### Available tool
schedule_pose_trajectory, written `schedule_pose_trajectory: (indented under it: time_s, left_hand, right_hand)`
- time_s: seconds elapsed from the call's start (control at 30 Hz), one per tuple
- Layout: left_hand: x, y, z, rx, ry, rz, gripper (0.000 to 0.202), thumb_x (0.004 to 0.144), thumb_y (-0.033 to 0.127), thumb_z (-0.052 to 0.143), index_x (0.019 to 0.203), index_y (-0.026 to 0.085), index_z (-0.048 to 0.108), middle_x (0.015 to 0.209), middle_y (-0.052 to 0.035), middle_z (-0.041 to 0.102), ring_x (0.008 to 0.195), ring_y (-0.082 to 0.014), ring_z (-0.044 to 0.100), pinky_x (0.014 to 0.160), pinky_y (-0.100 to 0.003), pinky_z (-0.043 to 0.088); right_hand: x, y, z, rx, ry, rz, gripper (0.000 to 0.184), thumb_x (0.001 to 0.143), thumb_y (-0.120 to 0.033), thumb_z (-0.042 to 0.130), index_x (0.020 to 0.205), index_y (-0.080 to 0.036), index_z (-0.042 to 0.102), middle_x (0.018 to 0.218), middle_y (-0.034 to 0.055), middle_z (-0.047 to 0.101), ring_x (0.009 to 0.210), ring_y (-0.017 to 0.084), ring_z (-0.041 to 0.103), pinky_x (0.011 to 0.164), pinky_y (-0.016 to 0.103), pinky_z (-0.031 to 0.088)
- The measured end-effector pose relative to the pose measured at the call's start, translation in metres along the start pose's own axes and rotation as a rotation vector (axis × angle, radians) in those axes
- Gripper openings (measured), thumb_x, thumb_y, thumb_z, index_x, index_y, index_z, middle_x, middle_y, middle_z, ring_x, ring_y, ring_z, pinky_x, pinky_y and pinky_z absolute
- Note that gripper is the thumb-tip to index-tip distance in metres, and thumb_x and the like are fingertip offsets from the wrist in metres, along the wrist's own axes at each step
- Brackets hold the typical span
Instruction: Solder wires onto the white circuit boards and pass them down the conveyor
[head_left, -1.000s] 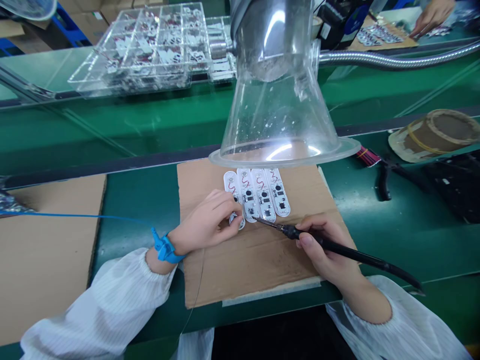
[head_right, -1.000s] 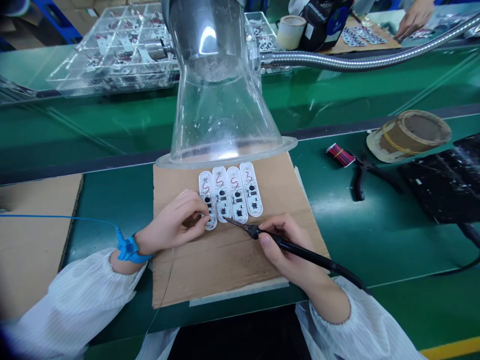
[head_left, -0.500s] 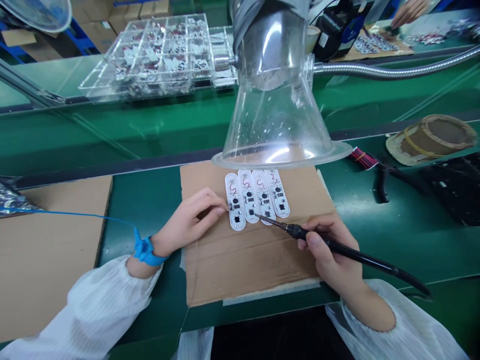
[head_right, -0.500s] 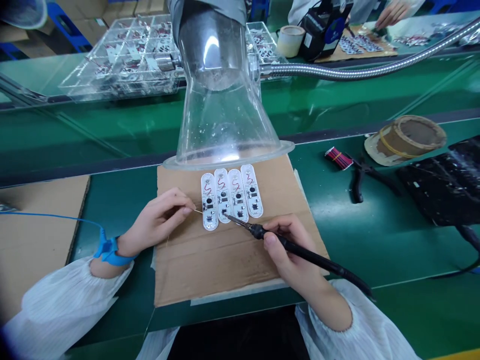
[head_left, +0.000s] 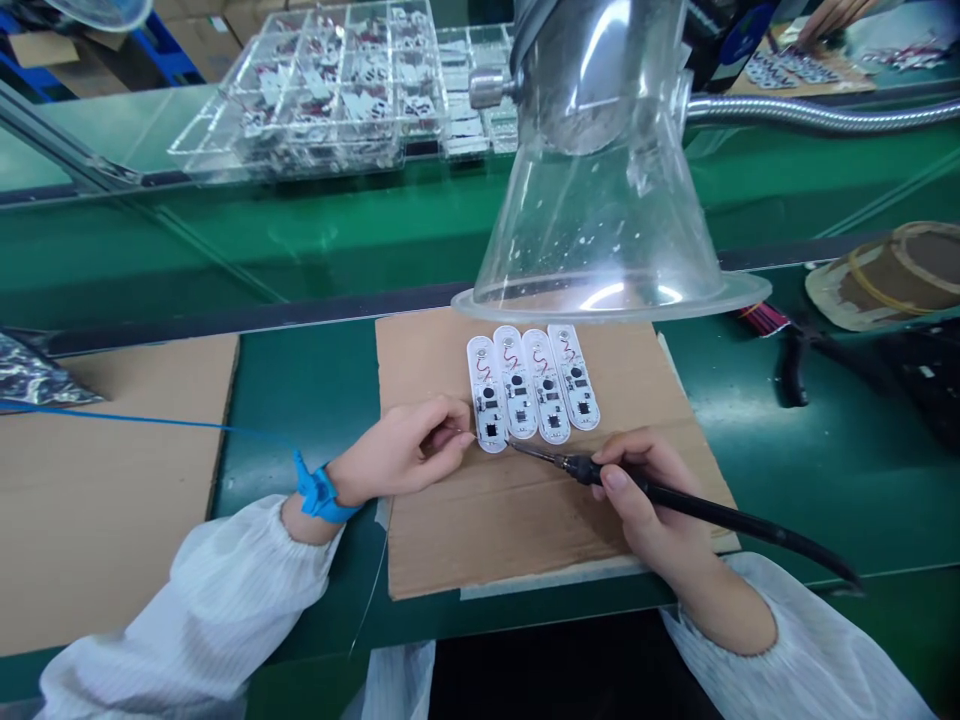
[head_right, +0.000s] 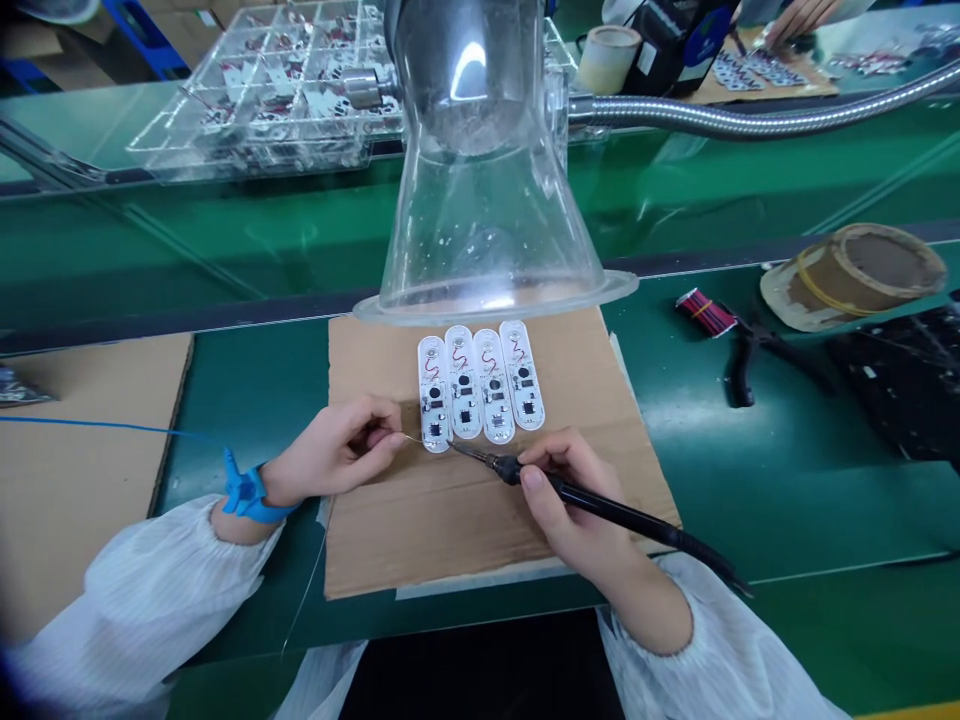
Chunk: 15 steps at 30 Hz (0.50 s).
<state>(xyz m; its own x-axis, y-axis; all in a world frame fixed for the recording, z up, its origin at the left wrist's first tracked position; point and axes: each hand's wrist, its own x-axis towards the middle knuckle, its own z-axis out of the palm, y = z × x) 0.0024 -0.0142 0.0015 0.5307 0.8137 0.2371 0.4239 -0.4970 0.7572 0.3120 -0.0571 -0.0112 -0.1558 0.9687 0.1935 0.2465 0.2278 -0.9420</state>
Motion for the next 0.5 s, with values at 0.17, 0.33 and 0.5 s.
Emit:
schedule_pose_trajectory:
  time_s: [0.17,0.33,0.5]
  left_hand:
    - [0.0008,-0.001,0.0004,0.029,-0.021,-0.035,0.005,0.103,0.019,0.06,0.098,0.02,0.059,0.072,0.0075,0.052,0.056,-0.0071,0.045,0.051,-0.017,0.036]
    - [0.0007,-0.0013,0.0017,0.042,-0.031,-0.045,0.004,0.103,0.02,0.059,0.099,0.02,0.06,0.071,0.0075,0.052,0.055,-0.0077,0.046,0.051,-0.018,0.036]
    - [-0.0006,-0.0031,0.0026,0.036,-0.016,-0.008,0.005,0.102,0.018,0.061,0.099,0.021,0.059,0.072,0.0081,0.05,0.055,-0.0069,0.044,0.051,-0.018,0.034]
  right_hand:
    - [0.0003,-0.0001,0.0005,-0.015,-0.027,-0.008,0.015,0.111,-0.039,0.066,0.103,-0.026,0.066,0.082,-0.0015,0.071,0.064,0.012,0.066,0.058,0.02,0.054]
    - [0.0001,-0.0021,-0.0006,-0.023,-0.044,-0.005,0.014,0.11,-0.038,0.067,0.103,-0.026,0.067,0.08,-0.0015,0.07,0.065,0.013,0.067,0.059,0.022,0.055]
    - [-0.0003,-0.0015,0.0002,-0.01,0.001,-0.009,0.015,0.11,-0.039,0.067,0.103,-0.026,0.068,0.081,-0.0007,0.07,0.063,0.014,0.067,0.058,0.023,0.055]
